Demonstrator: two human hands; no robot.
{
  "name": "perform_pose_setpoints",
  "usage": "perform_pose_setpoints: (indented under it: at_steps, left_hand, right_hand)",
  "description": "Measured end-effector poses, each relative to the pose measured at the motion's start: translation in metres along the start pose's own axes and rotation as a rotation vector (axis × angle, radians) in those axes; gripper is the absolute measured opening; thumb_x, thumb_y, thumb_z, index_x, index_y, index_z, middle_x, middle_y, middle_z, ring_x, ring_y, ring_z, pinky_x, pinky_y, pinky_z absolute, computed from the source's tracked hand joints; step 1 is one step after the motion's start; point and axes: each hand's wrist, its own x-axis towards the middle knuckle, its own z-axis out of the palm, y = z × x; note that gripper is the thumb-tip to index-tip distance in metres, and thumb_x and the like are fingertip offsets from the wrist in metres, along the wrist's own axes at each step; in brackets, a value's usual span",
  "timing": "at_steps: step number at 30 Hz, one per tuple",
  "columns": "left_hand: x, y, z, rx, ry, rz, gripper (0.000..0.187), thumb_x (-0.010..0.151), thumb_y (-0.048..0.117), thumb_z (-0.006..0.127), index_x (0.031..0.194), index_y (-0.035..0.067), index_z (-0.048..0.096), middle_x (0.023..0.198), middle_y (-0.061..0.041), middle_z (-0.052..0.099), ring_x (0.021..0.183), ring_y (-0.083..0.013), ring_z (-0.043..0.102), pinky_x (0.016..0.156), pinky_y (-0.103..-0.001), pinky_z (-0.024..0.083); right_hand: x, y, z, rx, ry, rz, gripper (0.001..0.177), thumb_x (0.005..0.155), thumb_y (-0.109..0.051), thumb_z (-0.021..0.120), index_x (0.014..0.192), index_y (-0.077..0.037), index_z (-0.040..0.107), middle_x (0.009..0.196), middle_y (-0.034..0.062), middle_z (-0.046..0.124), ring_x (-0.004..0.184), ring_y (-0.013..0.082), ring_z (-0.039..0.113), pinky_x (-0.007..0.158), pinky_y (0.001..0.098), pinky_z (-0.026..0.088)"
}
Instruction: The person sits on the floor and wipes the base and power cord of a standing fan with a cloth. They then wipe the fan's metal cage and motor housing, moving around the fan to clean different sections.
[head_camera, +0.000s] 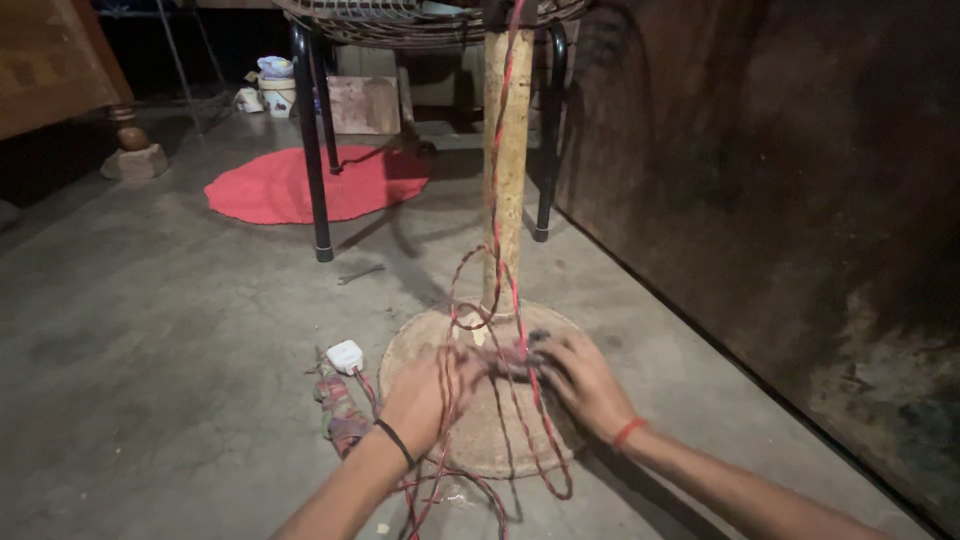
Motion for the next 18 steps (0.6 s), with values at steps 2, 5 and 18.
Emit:
perform_pose_setpoints:
  at_steps: [2, 5, 18]
  left_hand:
    - [0.012, -0.010, 0.001, -0.125, 0.064, -0.285, 0.016, 0.090, 0.020, 0.063, 0.102, 0.010, 0.067, 0.097, -0.013, 0.067, 0.090, -0.0332, 0.068, 0.077, -0.046, 0.054]
    - [0.027, -0.022, 0.018, -0.103, 0.371, -0.193, 0.018, 0.093, 0.015, 0.059, 0.108, 0.006, 0.063, 0.110, -0.015, 0.067, 0.097, -0.0366, 0.066, 0.083, -0.047, 0.054]
    - [0.036, 0.009, -0.034, -0.147, 0.071, -0.382, 0.024, 0.089, 0.021, 0.066, 0.107, 0.005, 0.062, 0.100, -0.020, 0.068, 0.100, -0.0406, 0.065, 0.088, -0.050, 0.052]
  right_hand:
    - [0.024, -0.007, 0.000, 0.004, 0.056, 0.045, 0.032, 0.091, -0.016, 0.066, 0.122, -0.007, 0.063, 0.122, 0.0158, 0.061, 0.117, 0.0372, 0.058, 0.099, 0.0417, 0.048]
    - [0.051, -0.021, 0.006, 0.030, 0.102, 0.044, 0.037, 0.090, -0.014, 0.067, 0.126, -0.005, 0.062, 0.125, 0.0197, 0.058, 0.115, 0.0391, 0.056, 0.095, 0.0432, 0.047]
    - [0.066, -0.010, -0.016, -0.103, 0.185, -0.128, 0.048, 0.080, -0.008, 0.074, 0.127, -0.006, 0.064, 0.129, 0.0284, 0.054, 0.119, 0.0470, 0.052, 0.097, 0.0475, 0.044]
